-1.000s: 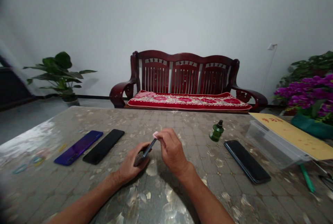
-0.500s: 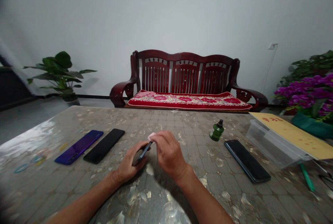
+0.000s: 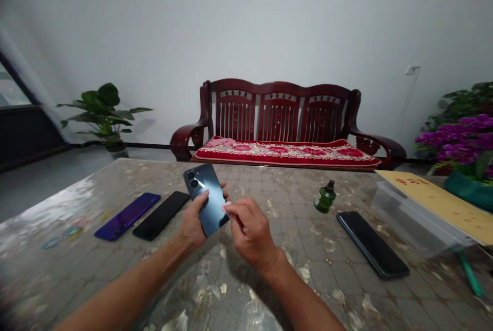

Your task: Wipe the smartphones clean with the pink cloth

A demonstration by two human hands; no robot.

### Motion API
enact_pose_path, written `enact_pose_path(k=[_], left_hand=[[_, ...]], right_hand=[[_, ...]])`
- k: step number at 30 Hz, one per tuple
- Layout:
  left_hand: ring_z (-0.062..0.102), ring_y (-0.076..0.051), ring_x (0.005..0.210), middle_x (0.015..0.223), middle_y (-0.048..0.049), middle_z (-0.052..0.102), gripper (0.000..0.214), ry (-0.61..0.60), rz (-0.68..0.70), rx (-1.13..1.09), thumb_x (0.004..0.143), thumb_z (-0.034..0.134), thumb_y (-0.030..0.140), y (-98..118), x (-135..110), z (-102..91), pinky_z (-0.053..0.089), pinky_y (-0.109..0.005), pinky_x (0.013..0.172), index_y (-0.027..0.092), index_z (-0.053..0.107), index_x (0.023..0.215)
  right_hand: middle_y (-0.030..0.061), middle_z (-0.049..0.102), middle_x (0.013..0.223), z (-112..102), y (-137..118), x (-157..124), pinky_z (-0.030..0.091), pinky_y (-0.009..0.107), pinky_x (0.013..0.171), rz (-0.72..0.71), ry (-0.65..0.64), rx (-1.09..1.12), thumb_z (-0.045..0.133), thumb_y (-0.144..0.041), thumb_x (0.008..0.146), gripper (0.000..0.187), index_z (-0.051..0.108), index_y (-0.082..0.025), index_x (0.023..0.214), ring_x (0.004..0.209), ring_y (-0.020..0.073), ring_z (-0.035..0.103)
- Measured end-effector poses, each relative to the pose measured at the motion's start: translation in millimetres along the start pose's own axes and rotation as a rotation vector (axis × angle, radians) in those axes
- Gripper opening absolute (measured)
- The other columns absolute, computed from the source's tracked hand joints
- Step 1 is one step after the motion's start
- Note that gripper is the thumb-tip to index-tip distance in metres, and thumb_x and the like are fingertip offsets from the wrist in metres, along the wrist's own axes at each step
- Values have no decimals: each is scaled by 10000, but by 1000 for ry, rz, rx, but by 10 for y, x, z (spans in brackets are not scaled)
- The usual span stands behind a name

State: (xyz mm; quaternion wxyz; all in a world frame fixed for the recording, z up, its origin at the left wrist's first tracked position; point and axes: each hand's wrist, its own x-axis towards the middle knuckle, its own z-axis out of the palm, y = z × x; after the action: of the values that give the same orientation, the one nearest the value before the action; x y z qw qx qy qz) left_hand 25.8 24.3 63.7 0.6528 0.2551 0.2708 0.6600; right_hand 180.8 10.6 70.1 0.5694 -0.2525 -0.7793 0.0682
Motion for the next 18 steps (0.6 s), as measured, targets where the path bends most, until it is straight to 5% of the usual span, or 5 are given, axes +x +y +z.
enact_pose_path(k=[8,14,18], left_hand=[[646,-202,690,777,-100,650,361,37,-182,-413,918,485,389,-12,120,299,570,-351,700,87,677,967],[658,-216,704,805,-117,650,401,142,-250,-484,953,405,389,39,114,372,576,-350,661,81,661,970],[662,-214,699,828,-106,650,351,252,-316,-494,953,405,358,4,131,364,576,-331,625,101,640,993]], right_hand=[[78,660,979,96,77,-135,550,339,809,-202,-99,-154,497,-12,840,391,606,-210,1159,907,191,619],[63,643,953,-49,159,6,553,315,795,-45,66,-196,480,1,856,362,634,-221,1097,901,177,622],[68,645,981,-1,118,-35,560,312,810,-67,73,-158,495,-4,863,381,627,-224,1145,930,175,627]])
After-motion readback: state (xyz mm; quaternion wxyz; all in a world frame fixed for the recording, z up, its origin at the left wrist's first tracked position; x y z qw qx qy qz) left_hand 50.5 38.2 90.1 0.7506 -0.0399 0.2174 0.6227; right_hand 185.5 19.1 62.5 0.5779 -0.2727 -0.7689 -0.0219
